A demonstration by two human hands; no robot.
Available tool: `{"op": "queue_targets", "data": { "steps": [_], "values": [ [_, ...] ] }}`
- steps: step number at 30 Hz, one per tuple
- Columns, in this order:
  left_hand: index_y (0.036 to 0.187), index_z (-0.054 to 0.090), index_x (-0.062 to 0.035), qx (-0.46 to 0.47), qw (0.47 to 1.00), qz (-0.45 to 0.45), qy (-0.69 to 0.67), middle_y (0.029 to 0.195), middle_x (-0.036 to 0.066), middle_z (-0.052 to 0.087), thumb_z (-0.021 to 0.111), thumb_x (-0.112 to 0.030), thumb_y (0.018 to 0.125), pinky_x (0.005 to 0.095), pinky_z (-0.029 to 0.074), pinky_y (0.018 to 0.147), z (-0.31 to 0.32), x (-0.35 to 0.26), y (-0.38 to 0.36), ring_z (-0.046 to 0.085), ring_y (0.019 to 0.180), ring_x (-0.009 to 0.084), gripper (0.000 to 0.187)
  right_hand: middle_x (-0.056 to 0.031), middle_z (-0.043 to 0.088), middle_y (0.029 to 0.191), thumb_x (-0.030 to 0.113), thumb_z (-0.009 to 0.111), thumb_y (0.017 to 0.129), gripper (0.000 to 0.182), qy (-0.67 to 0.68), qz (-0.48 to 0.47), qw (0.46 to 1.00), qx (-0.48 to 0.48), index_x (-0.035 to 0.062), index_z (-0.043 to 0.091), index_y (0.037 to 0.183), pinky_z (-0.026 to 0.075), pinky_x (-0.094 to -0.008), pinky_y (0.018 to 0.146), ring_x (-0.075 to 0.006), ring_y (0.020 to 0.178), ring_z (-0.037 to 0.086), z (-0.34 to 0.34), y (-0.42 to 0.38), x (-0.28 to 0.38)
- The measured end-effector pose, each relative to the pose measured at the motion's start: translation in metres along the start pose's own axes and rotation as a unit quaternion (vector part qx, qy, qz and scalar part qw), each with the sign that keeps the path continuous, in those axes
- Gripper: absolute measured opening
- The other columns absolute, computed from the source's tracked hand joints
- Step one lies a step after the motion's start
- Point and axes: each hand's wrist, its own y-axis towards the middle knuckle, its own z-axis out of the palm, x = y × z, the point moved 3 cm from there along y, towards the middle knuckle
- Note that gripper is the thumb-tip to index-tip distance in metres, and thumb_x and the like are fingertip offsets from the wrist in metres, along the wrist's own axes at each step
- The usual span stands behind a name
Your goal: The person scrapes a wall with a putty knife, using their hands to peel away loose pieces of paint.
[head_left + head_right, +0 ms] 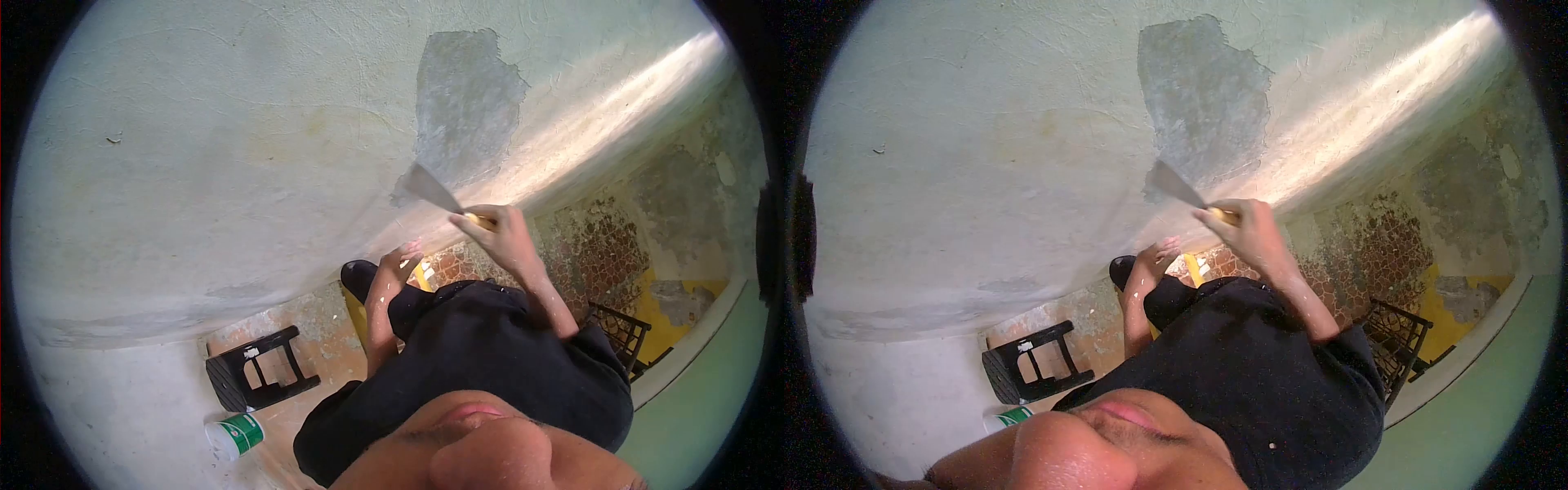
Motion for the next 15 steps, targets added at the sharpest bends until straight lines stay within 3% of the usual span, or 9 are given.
{"op": "queue_targets", "data": {
  "steps": [1, 4, 8, 10, 12, 13, 15],
  "values": [
    [0.137, 0.059, 0.0005, -0.001, 1.0, -0.001, -0.001, 0.133, 0.018, 0.066, 0.066, -0.024, 0.099, 0.0354, 0.05, 0.103, 0.0, -0.002, 0.0, 0.065, 0.123, 0.0265, 0.046, -0.018, 0.075, 0.08, 0.035, 0.074, 0.094, 0.044, 0.0, 0.049, 0.999, -0.016, -0.0065, 0.076, 0.107, 0.053, -0.0341, 0.065, -0.014, 0.069, 0.065, -0.006, -0.005, -0.017],
    [0.137, 0.06, 0.0002, 0.01, 0.999, -0.038, 0.025, 0.133, 0.019, 0.067, 0.066, -0.024, 0.099, 0.035, 0.05, 0.101, 0.0, -0.008, 0.003, 0.066, 0.122, 0.026, 0.045, -0.0139, 0.076, 0.083, 0.036, 0.077, 0.092, 0.046, -0.013, 0.072, 0.994, -0.085, -0.0069, 0.075, 0.108, 0.052, -0.0275, 0.065, -0.0101, 0.073, 0.065, -0.025, -0.023, -0.053],
    [0.136, 0.061, -0.0003, 0.016, 0.999, -0.03, 0.031, 0.132, 0.02, 0.067, 0.065, -0.024, 0.099, 0.0346, 0.05, 0.102, -0.003, -0.02, 0.009, 0.066, 0.122, 0.0257, 0.044, -0.0142, 0.076, 0.086, 0.036, 0.076, 0.092, 0.046, -0.028, 0.081, 0.993, -0.081, -0.0069, 0.075, 0.11, 0.052, -0.0269, 0.066, -0.0112, 0.075, 0.066, -0.03, -0.021, -0.046],
    [0.136, 0.061, -0.0005, 0.02, 0.998, -0.038, 0.048, 0.132, 0.02, 0.066, 0.065, -0.025, 0.1, 0.0347, 0.05, 0.102, -0.006, -0.019, 0.009, 0.066, 0.122, 0.0259, 0.044, -0.0154, 0.074, 0.079, 0.034, 0.076, 0.093, 0.043, 0.022, 0.035, 0.996, -0.081, -0.0064, 0.075, 0.108, 0.051, -0.0282, 0.062, -0.0097, 0.07, 0.062, -0.011, 0.002, -0.013],
    [0.136, 0.061, -0.0003, -0.011, 0.991, 0.066, 0.117, 0.132, 0.022, 0.066, 0.064, -0.029, 0.099, 0.0353, 0.049, 0.103, -0.006, -0.011, 0.013, 0.066, 0.121, 0.0283, 0.046, -0.0148, 0.069, 0.071, 0.033, 0.075, 0.093, 0.041, -0.017, 0.046, 0.998, -0.038, -0.0069, 0.075, 0.103, 0.048, -0.0298, 0.059, -0.009, 0.066, 0.057, -0.004, 0.0, 0.01],
    [0.136, 0.061, -0.0003, -0.015, 0.991, 0.069, 0.113, 0.132, 0.022, 0.066, 0.064, -0.029, 0.099, 0.0353, 0.049, 0.103, -0.006, -0.011, 0.02, 0.066, 0.121, 0.0283, 0.046, -0.0142, 0.065, 0.064, 0.032, 0.074, 0.094, 0.04, -0.06, 0.053, 0.997, 0.003, -0.0073, 0.075, 0.099, 0.045, -0.0314, 0.056, -0.0084, 0.063, 0.053, -0.003, 0.002, 0.017],
    [0.135, 0.061, -0.0001, 0.011, 0.994, 0.069, 0.082, 0.132, 0.023, 0.065, 0.064, -0.033, 0.099, 0.0359, 0.049, 0.104, -0.006, -0.004, 0.015, 0.065, 0.122, 0.0305, 0.049, -0.0174, 0.067, 0.067, 0.034, 0.072, 0.096, 0.042, -0.048, 0.037, 0.998, -0.006, -0.0073, 0.075, 0.099, 0.048, -0.0338, 0.058, -0.012, 0.062, 0.058, 0.003, -0.003, 0.014]
  ]
}}
